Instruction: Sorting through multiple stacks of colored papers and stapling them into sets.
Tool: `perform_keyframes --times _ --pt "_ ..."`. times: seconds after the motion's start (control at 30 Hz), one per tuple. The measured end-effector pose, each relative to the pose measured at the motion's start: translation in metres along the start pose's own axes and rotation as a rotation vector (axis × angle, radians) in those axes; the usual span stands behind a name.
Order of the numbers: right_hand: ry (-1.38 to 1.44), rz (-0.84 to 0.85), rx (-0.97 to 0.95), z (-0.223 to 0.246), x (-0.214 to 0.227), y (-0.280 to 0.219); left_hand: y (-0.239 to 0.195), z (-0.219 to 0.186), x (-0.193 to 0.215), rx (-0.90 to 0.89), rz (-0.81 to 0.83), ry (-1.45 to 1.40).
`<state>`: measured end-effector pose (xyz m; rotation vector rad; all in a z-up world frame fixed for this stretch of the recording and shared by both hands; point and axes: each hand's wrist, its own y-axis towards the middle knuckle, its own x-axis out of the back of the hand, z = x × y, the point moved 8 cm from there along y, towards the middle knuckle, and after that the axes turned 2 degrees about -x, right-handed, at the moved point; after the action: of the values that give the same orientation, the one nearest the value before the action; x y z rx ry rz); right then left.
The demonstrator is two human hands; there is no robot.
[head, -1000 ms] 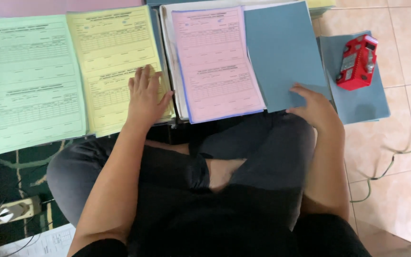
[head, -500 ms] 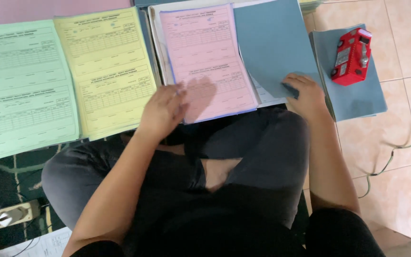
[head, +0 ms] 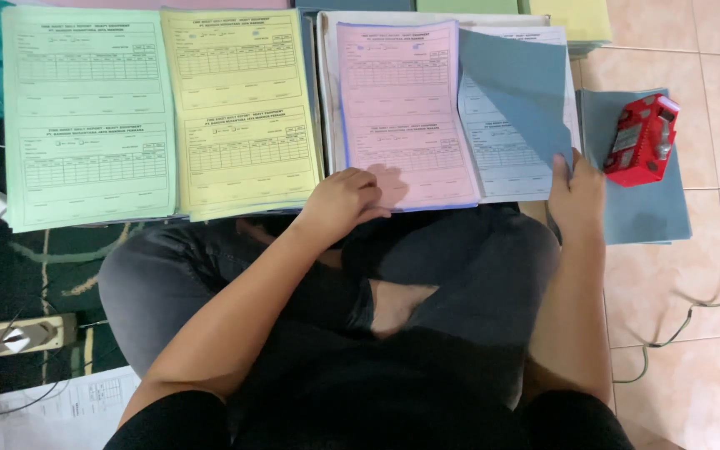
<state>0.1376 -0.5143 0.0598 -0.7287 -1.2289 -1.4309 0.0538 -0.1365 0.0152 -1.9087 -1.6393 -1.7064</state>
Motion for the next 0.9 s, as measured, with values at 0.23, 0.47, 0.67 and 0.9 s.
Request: perform_keyframes --times 0.23,0.47,0.67,0.9 --pt "-0.012 -0.068 0.069 0.087 0.038 0.006 0.001 -0.009 0.011 -0.087 -0.009 0.116" --pt "-0.045 0.105 0.275 0.194 0.004 -0.005 -0.005 -0.001 0.018 -0.084 -0.009 0.091" --pt "-0.149 0.317 0.128 0.134 -0.040 -0.005 -0.007 0.004 0.012 -0.067 0.020 0.112" --pt "0.086 -0.013 -0.262 -0.017 0.025 0.002 0.029 -0.054 0.013 -0.086 0.084 0.061"
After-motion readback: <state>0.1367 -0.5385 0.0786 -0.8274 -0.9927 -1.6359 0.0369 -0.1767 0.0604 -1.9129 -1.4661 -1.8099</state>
